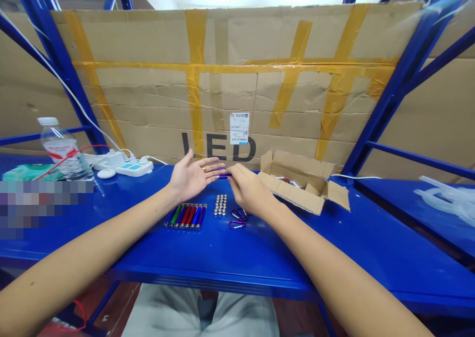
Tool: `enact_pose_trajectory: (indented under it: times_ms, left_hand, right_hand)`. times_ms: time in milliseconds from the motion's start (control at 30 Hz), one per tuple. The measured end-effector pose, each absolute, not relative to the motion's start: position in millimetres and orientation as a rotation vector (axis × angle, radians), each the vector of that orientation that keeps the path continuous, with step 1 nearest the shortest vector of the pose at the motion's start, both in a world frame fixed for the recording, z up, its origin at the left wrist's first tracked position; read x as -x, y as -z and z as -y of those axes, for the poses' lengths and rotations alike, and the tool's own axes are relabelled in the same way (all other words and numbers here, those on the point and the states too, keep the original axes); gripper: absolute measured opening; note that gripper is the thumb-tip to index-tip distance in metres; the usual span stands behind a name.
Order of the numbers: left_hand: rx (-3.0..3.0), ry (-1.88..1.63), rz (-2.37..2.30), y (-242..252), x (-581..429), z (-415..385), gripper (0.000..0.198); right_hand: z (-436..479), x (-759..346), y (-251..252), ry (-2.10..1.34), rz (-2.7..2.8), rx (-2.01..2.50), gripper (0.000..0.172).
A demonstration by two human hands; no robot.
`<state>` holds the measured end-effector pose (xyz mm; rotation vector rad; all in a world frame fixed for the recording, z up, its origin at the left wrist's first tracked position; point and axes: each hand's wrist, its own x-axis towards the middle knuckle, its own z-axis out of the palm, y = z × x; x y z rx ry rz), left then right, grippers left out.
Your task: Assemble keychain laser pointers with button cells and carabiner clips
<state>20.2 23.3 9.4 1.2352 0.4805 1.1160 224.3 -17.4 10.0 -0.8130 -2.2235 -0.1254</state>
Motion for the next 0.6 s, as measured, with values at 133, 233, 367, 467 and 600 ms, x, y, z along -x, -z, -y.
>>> enact_pose_trajectory:
  times_ms: [133, 233, 367, 467, 600]
  left_hand:
    - [-1.273, -1.112, -0.481, -9.2, -19.9, -23.3, 0.067]
    - [-1.326, -1.113, -0.512, -6.8, -21.8, -23.2, 0.059]
    - [-1.679, -1.097, -0.664, -0.8, -28.7, -17.7, 0.034]
    - [-1.992, -1.061, -0.733, 0.6, -32.3, -10.4, 0.024]
    - [-2.499, -1.101, -0.803, -3.6, -31.2, -3.5, 0.020]
  right_hand:
    - [18.2, -224.2, -10.5, 0.097, 2.226, 0.820, 0.019]
    - [17.9, -223.6, -10.1, -0.007, 2.198, 0.837, 0.016]
    - [14.3, -223.3, -7.9, -0.267, 2.058, 0.884, 0.013]
    - [10.2, -222.8, -6.5, -0.544, 1.894, 0.909, 0.015]
    - [5.2, -221.2, -5.9, -0.890, 1.677, 0.883, 0.027]
